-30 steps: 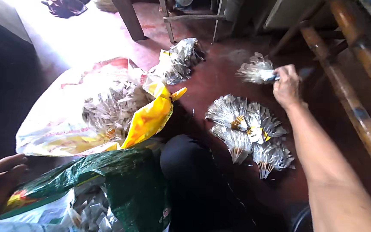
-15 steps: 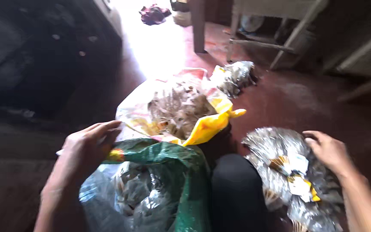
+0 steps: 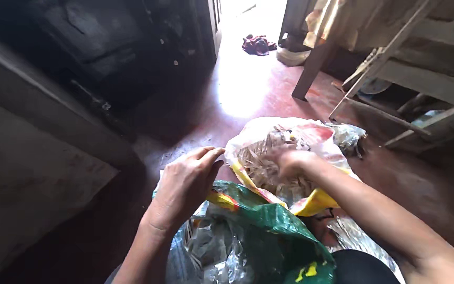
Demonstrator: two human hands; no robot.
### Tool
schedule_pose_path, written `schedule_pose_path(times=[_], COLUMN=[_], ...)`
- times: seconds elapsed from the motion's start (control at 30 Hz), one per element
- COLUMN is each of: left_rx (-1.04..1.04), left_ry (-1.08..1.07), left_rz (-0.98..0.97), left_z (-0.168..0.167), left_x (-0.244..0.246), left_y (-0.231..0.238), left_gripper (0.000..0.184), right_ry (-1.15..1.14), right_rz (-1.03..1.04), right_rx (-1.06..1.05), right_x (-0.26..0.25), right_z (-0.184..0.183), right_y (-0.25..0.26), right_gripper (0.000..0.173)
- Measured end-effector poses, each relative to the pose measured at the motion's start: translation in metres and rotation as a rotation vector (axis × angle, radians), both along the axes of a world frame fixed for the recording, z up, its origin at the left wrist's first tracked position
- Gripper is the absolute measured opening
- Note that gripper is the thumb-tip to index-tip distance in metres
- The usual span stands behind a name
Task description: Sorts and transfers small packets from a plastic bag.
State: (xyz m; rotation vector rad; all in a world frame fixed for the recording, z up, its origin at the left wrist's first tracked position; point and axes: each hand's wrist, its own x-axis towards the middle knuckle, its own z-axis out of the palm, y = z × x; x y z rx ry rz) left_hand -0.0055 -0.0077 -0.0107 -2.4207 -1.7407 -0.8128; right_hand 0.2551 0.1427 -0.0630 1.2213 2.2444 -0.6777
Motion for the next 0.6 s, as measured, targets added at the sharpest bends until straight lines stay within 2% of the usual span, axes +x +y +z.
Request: schedule_pose_path(times=[0.07,0.13,0.17,0.23,0.37,0.43,0.6], left_rx=[0.018,0.026,0.03,0.027,0.029,0.02,0.016], left_ry=[0.017,0.029,0.032,0.034,0.008,-0.004,-0.011], left_rz=[0.007,-0.001,-0.008,-0.017,-0.031,-0.036,-0.06], left_z=[0.0,-0.001,-0.002,-0.004,-0.002,-0.001,-0.001], left_x=[0.0,-0.001,-0.001,-0.001,0.002,0.002,0.001], left_y=[-0.001,-0.003,-0.004,-0.005,-0.006,-0.007,-0.006], left_gripper=[0.03,0.031,0.031,0.031,0.03,0.03,0.029], right_ry=[-0.201,-0.262,-0.247,-0.171,-0.026,0.001,0.124], right_rz=[0.083,0.135,0.167,0.261,0.372,0.333,0.157], right_rx=[-0.059,-0.061,-0.045,0.018,0.147,0.15,0.174], right_x=[-0.007,-0.003,0.002,0.016,0.035,0.037,0.05], right_z=[-0.021,-0.026,-0.027,-0.033,-0.043,-0.037,-0.003], right_y=[-0.016,-0.035,-0.041,-0.045,-0.036,-0.032,-0.032], right_gripper=[0.108,0.116,0.115,0.1,0.05,0.042,0.038])
